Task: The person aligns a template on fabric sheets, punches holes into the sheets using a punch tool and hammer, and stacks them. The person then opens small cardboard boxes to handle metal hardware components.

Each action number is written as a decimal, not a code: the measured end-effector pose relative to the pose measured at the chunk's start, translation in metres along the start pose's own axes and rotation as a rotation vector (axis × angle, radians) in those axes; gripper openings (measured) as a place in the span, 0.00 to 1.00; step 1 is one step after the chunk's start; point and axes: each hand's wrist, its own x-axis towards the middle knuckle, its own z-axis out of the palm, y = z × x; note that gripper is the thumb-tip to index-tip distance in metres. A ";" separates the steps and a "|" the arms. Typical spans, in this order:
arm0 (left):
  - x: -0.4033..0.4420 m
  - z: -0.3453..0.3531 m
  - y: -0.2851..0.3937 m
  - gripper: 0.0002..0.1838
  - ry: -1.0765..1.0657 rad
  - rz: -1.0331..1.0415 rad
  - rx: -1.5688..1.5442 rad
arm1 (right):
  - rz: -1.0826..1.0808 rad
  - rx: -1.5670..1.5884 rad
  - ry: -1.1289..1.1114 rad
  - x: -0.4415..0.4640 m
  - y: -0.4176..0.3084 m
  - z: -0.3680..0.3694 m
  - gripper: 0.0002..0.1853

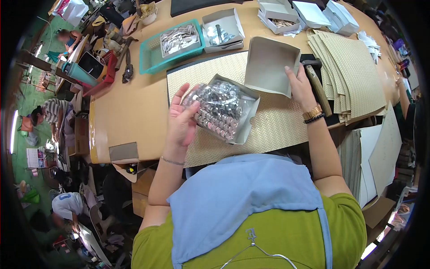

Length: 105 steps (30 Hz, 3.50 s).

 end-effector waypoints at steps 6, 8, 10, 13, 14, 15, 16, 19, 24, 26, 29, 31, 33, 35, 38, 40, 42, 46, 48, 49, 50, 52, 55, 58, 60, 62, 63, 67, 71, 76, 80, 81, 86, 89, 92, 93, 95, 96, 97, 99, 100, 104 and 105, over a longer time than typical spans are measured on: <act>0.003 -0.009 0.022 0.28 -0.021 0.098 -0.086 | -0.156 -0.603 0.160 -0.006 -0.018 -0.006 0.37; 0.003 -0.012 0.030 0.27 0.011 0.139 -0.051 | -0.443 -0.748 0.282 -0.006 -0.010 -0.004 0.35; 0.009 -0.022 0.037 0.24 0.073 0.178 -0.060 | -0.624 -0.702 0.245 -0.014 -0.046 0.001 0.33; 0.031 -0.054 0.048 0.22 0.176 0.247 -0.094 | -0.636 -0.608 0.046 -0.030 -0.069 0.020 0.26; 0.040 -0.063 0.052 0.21 0.220 0.286 -0.094 | -0.625 -0.570 -0.025 -0.033 -0.073 0.025 0.26; 0.050 -0.069 0.058 0.21 0.263 0.333 -0.095 | -0.602 -0.552 -0.096 -0.038 -0.077 0.031 0.24; 0.061 -0.077 0.067 0.21 0.308 0.385 -0.095 | -0.614 -0.562 -0.123 -0.042 -0.080 0.035 0.24; 0.103 -0.102 0.089 0.21 0.397 0.517 -0.074 | -0.610 -0.552 -0.235 -0.055 -0.083 0.045 0.22; 0.179 -0.118 0.099 0.22 0.668 0.705 -0.021 | -0.601 -0.529 -0.315 -0.066 -0.088 0.050 0.20; 0.200 -0.115 0.096 0.23 0.816 0.758 0.011 | -0.593 -0.513 -0.318 -0.067 -0.087 0.052 0.20; 0.211 -0.095 0.095 0.23 0.994 0.731 0.006 | -0.594 -0.529 -0.327 -0.067 -0.083 0.053 0.20; 0.233 -0.106 0.087 0.25 1.033 0.785 0.036 | -0.595 -0.542 -0.332 -0.067 -0.082 0.054 0.20; 0.240 -0.112 0.076 0.26 0.918 0.702 0.198 | -0.598 -0.555 -0.336 -0.067 -0.082 0.054 0.19; 0.251 -0.129 0.068 0.34 0.895 0.598 0.421 | -0.612 -0.571 -0.328 -0.066 -0.082 0.054 0.19; 0.219 -0.140 0.081 0.41 0.771 0.201 0.931 | -0.640 -0.585 -0.332 -0.066 -0.084 0.057 0.18; 0.209 -0.147 0.089 0.34 0.610 0.177 1.382 | -0.674 -0.596 -0.342 -0.064 -0.085 0.062 0.18; 0.179 -0.108 0.110 0.29 0.500 0.066 1.789 | -0.729 -0.617 -0.353 -0.061 -0.087 0.067 0.17; 0.164 -0.103 0.097 0.25 0.517 0.198 1.916 | -0.827 -0.581 -0.523 -0.061 -0.091 0.085 0.17; 0.154 -0.097 0.078 0.22 0.424 0.642 1.872 | -0.900 -0.644 -0.661 -0.063 -0.094 0.096 0.17; 0.147 -0.089 0.067 0.21 0.372 0.862 1.826 | -0.937 -0.696 -0.719 -0.064 -0.097 0.099 0.18; 0.140 -0.080 0.053 0.19 0.226 0.948 1.659 | -0.976 -0.748 -0.780 -0.064 -0.101 0.102 0.19; 0.104 -0.047 0.024 0.16 0.104 0.722 1.392 | -1.020 -0.848 -0.878 -0.065 -0.106 0.110 0.19; 0.068 -0.035 -0.014 0.15 -0.001 0.270 0.951 | -1.063 -1.026 -0.965 -0.060 -0.110 0.118 0.13; 0.060 -0.046 -0.036 0.17 -0.041 0.133 0.597 | -1.017 -0.863 -0.890 -0.059 -0.099 0.119 0.09; 0.060 -0.050 -0.041 0.19 -0.016 0.192 0.498 | -1.078 -0.670 -0.681 -0.062 -0.088 0.127 0.09; 0.063 -0.054 -0.040 0.19 0.012 0.197 0.469 | -1.075 -0.662 -0.632 -0.064 -0.084 0.132 0.08; 0.062 -0.052 -0.038 0.19 0.021 0.195 0.500 | -1.047 -0.752 -0.687 -0.063 -0.094 0.132 0.08; 0.062 -0.055 -0.040 0.21 -0.011 0.212 0.568 | -1.036 -0.967 -0.868 -0.054 -0.114 0.131 0.07; 0.061 -0.053 -0.038 0.21 -0.019 0.204 0.480 | -1.015 -0.617 -0.983 -0.041 -0.144 0.110 0.11; 0.059 -0.049 -0.039 0.21 0.016 0.198 0.453 | -0.636 -0.103 -0.778 0.017 -0.168 0.094 0.16; 0.061 -0.052 -0.040 0.21 -0.032 0.208 0.526 | -0.454 -0.050 -0.282 0.105 -0.142 0.103 0.17; 0.062 -0.052 -0.040 0.21 -0.034 0.210 0.526 | -0.417 -0.108 -0.225 0.126 -0.133 0.106 0.17; 0.060 -0.048 -0.038 0.20 -0.018 0.199 0.495 | -0.307 -0.322 -0.006 0.178 -0.105 0.122 0.19; 0.060 -0.051 -0.038 0.19 -0.032 0.206 0.504 | -0.265 -0.702 -0.002 0.182 -0.087 0.125 0.26; 0.061 -0.051 -0.038 0.19 -0.032 0.203 0.522 | -0.151 -0.781 -0.099 0.171 -0.078 0.119 0.23; 0.061 -0.051 -0.039 0.19 -0.025 0.198 0.526 | -0.087 -0.730 -0.152 0.173 -0.075 0.116 0.22; 0.060 -0.051 -0.040 0.19 -0.028 0.198 0.533 | -0.081 -0.737 -0.185 0.175 -0.069 0.111 0.19; 0.061 -0.051 -0.040 0.19 -0.029 0.200 0.538 | -0.079 -0.741 -0.201 0.175 -0.067 0.108 0.19; 0.061 -0.051 -0.040 0.19 -0.034 0.203 0.535 | -0.106 -0.753 -0.188 0.184 -0.058 0.106 0.19; 0.061 -0.051 -0.040 0.19 -0.043 0.210 0.528 | -0.110 -0.774 -0.190 0.187 -0.054 0.101 0.19; 0.061 -0.051 -0.040 0.19 -0.042 0.213 0.531 | -0.131 -0.776 -0.187 0.187 -0.051 0.101 0.19; 0.062 -0.051 -0.041 0.19 -0.040 0.224 0.539 | -0.253 -0.928 -0.360 0.186 -0.054 0.098 0.21; 0.062 -0.051 -0.042 0.19 -0.041 0.222 0.541 | -0.290 -1.000 -0.452 0.184 -0.056 0.097 0.23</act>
